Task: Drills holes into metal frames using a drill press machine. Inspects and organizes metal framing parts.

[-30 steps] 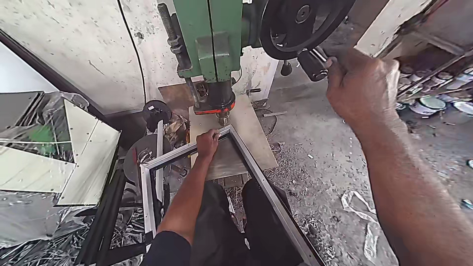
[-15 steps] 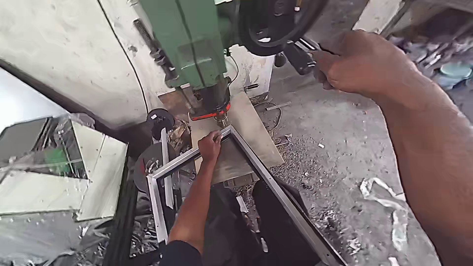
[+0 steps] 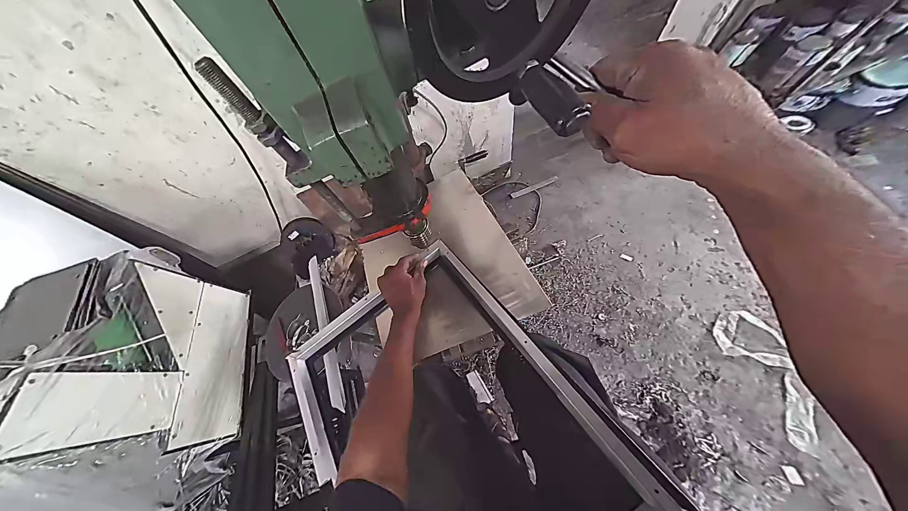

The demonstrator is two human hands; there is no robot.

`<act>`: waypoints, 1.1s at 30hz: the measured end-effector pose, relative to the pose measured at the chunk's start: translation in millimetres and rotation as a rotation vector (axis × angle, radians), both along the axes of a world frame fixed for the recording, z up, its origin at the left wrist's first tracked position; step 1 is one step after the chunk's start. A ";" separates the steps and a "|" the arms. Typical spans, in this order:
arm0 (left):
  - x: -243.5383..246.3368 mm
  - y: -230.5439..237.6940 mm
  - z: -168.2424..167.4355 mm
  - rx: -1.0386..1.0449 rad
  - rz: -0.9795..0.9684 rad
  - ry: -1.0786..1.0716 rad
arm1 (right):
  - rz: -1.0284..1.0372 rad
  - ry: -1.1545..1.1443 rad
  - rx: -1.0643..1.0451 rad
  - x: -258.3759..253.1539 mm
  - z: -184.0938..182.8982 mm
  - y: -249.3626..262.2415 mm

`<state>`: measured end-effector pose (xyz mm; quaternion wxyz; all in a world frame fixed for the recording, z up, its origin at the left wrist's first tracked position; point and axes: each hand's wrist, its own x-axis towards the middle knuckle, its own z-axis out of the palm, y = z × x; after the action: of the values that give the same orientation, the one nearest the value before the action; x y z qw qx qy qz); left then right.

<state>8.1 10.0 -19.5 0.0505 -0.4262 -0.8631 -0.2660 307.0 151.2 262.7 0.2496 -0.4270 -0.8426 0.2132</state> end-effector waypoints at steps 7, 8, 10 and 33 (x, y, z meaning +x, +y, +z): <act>-0.3 0.3 2.4 -0.018 -0.003 -0.029 | 0.004 -0.005 0.024 -0.2 -3.3 0.8; -0.1 0.2 2.7 -0.015 -0.002 -0.029 | 0.009 -0.002 0.031 -0.3 -3.9 1.4; 0.2 -0.4 3.3 -0.014 -0.001 -0.030 | 0.017 0.003 0.038 -0.2 -5.6 2.3; 0.0 -2.2 9.3 -0.046 -0.029 -0.048 | 0.045 0.073 0.078 -2.2 -21.1 10.1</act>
<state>8.1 7.8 -10.2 0.0160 -0.4334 -0.8637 -0.2569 304.9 161.2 241.6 0.2918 -0.3897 -0.8500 0.2010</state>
